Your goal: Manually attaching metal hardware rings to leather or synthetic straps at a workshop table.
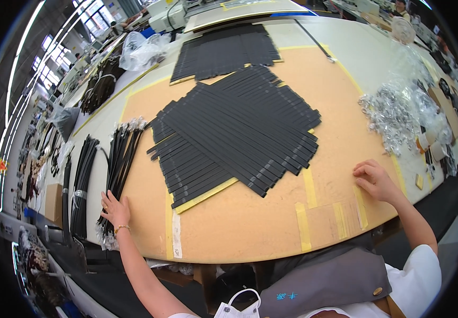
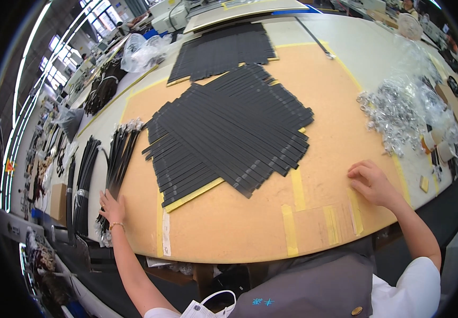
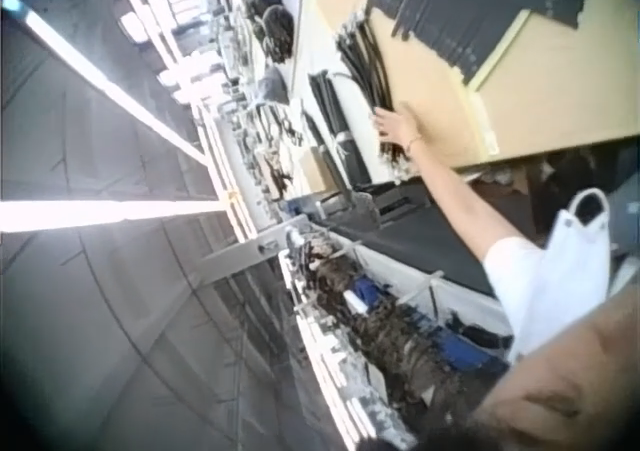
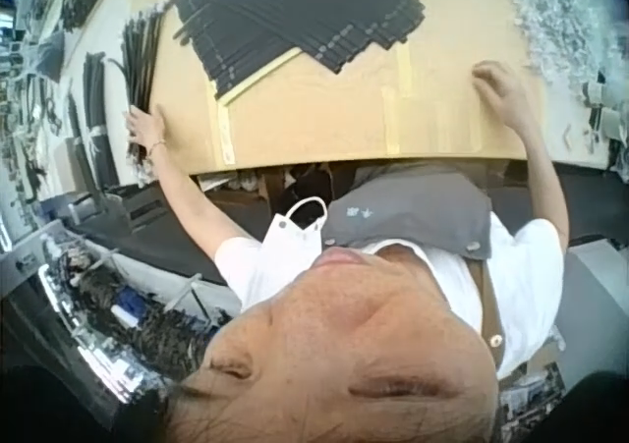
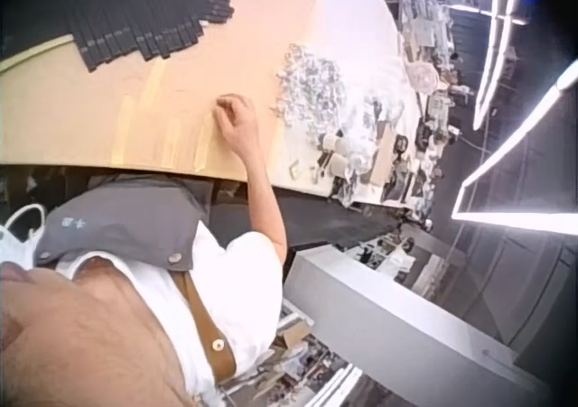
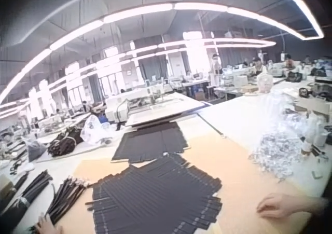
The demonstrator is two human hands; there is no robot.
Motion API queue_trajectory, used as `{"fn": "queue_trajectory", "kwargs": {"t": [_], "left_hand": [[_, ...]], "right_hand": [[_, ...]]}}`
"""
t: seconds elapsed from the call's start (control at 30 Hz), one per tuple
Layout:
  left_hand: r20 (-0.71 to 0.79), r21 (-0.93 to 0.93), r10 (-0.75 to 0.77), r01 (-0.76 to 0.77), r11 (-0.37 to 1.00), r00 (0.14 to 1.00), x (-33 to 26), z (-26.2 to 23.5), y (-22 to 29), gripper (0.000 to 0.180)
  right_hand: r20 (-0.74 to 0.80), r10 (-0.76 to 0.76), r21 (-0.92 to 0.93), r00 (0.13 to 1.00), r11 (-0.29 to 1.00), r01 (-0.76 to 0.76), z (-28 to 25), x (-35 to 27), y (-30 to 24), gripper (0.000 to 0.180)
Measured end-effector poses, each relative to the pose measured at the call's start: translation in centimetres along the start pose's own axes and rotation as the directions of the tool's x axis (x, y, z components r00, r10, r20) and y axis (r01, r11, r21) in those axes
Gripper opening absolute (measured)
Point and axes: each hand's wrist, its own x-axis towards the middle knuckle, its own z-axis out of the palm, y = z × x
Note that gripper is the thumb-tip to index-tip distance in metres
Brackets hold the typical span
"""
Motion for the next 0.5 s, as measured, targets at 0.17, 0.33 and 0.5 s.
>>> {"fn": "queue_trajectory", "kwargs": {"t": [0.17,0.33,0.5], "left_hand": [[-0.196,-0.315,0.246,-0.298,0.901,0.949,-5.0,-3.3,9.6,0.075],[-0.377,-0.445,0.557,-0.672,0.592,0.740,-13.7,-8.5,17.2,0.067],[-0.364,-0.461,0.710,-0.779,0.425,0.603,-19.7,-12.5,20.9,0.058]], "right_hand": [[-0.157,-0.030,0.170,0.987,0.984,0.057,1.4,-1.8,0.7,0.016],[-0.055,-0.110,0.026,0.992,0.993,0.111,0.9,-0.9,0.3,0.013],[0.034,0.013,0.277,0.999,0.961,-0.022,2.5,2.1,-2.4,0.017]]}}
